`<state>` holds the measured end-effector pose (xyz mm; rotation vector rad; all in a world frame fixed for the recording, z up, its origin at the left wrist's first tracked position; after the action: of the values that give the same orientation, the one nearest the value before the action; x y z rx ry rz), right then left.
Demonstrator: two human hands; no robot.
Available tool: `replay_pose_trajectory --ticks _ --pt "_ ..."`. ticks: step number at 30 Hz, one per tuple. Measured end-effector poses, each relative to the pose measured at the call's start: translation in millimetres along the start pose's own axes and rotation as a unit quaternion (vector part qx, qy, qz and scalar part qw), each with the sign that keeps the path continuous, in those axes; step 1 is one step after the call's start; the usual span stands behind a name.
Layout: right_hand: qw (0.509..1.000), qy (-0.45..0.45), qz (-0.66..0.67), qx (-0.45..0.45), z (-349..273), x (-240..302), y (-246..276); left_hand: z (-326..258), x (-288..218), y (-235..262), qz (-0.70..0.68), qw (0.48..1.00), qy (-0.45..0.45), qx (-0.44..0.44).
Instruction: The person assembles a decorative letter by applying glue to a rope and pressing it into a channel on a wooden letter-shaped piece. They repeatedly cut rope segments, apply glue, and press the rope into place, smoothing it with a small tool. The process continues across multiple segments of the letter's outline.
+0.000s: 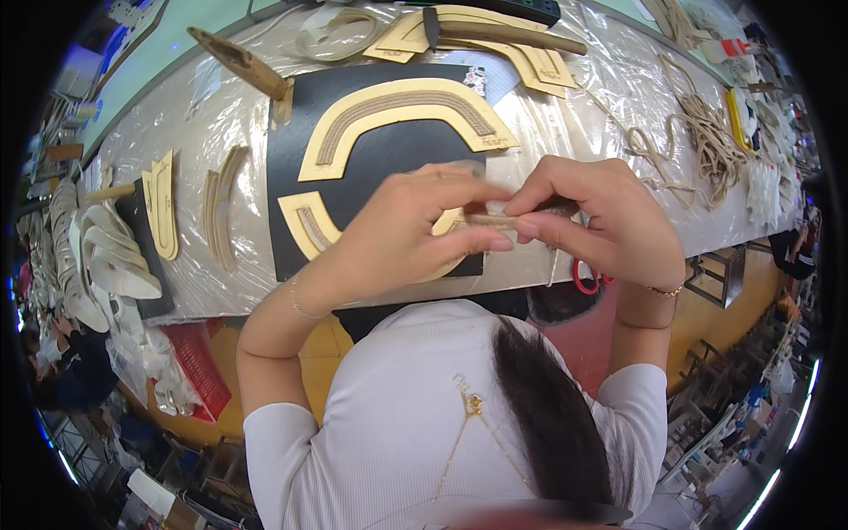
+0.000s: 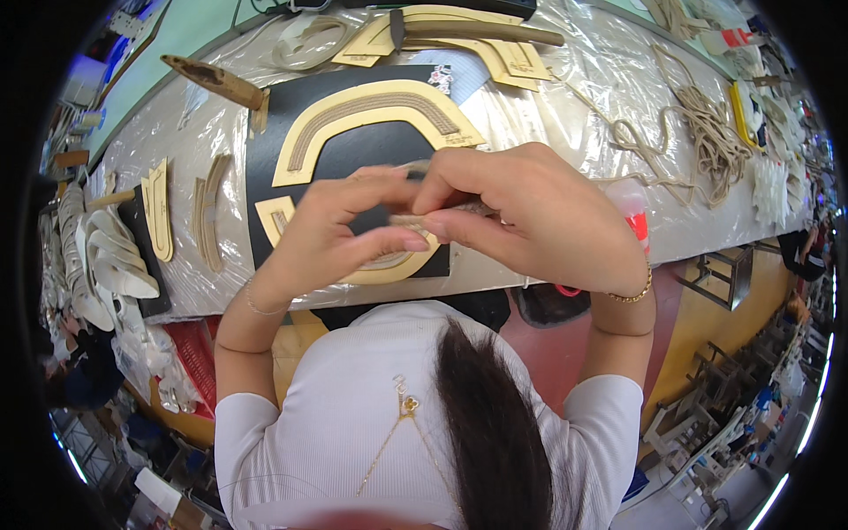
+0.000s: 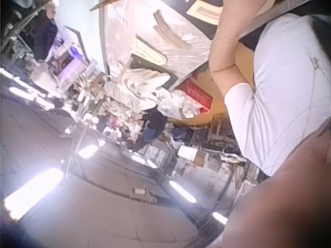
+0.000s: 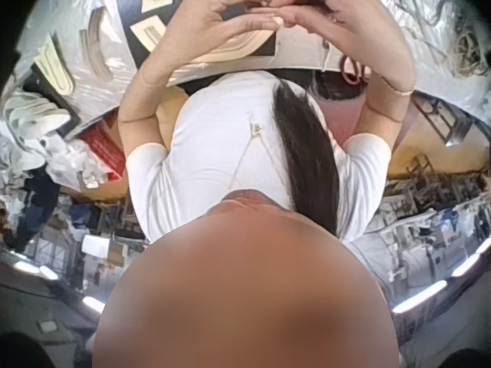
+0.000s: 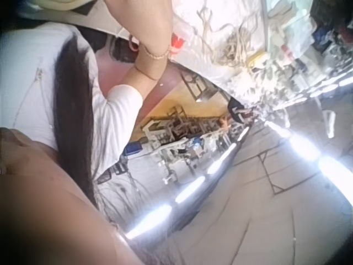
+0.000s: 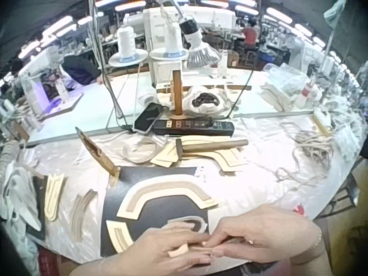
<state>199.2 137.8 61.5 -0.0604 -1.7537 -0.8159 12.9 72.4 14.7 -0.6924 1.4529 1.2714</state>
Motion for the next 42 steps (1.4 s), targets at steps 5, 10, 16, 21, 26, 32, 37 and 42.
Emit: replay_pose_trajectory --ticks 5,10,16,21,26,32,37,42 --pt "0.998 0.018 0.024 -0.046 4.8 10.9 -5.1 -3.1 -21.5 23.8 -0.041 0.99 0.124 0.047" --pt "0.988 0.004 0.152 0.033 12.4 11.6 -22.7 -16.4 -47.5 38.0 0.082 0.985 0.118 0.093" --pt "0.987 -0.054 0.14 0.053 -4.8 6.8 -1.9 -62.0 -56.6 87.6 0.047 0.976 0.209 0.049" --pt "0.991 -0.09 0.095 0.037 -26.7 -18.6 34.2 -102.7 -41.1 132.6 0.008 0.964 0.266 -0.012" --pt "0.977 -0.164 0.132 -0.02 -66.9 -62.3 83.1 -135.1 -22.1 160.0 0.01 0.944 0.328 -0.027" --pt "0.962 -0.241 -0.018 -0.125 -182.4 -148.1 192.0 -128.1 20.7 145.8 0.007 0.95 0.31 0.039" --pt "0.865 -0.336 -0.336 -0.163 -242.3 -188.4 263.4 -93.2 60.2 96.8 -0.042 0.959 0.277 0.046" --pt "0.908 -0.139 -0.292 -0.264 -89.2 -141.3 99.0 -62.4 61.7 31.7 0.145 0.968 0.182 0.093"
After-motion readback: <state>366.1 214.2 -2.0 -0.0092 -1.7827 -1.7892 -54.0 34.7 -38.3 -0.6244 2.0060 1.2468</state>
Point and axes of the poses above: each hand's wrist, its own z-axis towards the middle knuckle, its own y-axis out of the back of the hand, x = y × z, the point moved 3 cm from there along z, towards the middle knuckle
